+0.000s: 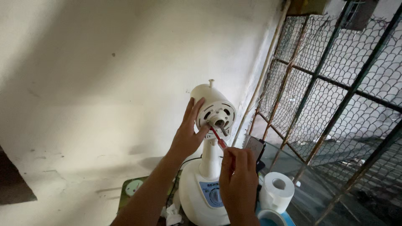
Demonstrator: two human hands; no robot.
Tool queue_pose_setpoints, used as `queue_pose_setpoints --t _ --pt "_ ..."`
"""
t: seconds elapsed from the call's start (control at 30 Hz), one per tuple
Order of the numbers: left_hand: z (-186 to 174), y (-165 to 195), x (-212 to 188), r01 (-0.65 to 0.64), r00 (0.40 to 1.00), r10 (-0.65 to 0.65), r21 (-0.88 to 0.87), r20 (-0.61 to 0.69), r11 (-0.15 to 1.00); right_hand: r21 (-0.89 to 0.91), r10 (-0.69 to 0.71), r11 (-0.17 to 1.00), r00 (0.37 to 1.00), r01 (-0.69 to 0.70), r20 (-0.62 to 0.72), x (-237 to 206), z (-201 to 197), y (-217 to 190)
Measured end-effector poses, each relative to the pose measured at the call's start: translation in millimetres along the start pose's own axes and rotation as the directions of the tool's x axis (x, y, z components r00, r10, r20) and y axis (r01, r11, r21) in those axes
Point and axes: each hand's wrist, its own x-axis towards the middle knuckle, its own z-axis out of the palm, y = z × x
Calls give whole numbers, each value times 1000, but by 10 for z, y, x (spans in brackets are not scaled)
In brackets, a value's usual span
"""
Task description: The person uses a red screwdriver to unscrew and tighten screws on the motor housing of a white stand fan whose front grille has been removed. They steady the fan head with one hand while driving screws, briefly reach into a container on the table, and continue working on the housing screws.
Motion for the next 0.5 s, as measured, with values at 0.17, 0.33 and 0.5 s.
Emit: queue_pose_setpoints --t 0.17,0.33,0.5 --pt "-8 18 -16 -12 1000 12 17 -17 1000 130 -88 988 996 89 -12 28 0 1" --pt "-7 31 -26 15 1000 -15 13 -16 1000 35 -31 999 999 30 22 60 -35 0" --pt "-17 34 -29 -44 999 44 26 -28 999 93 -129 987 992 130 -17 56 -18 -35"
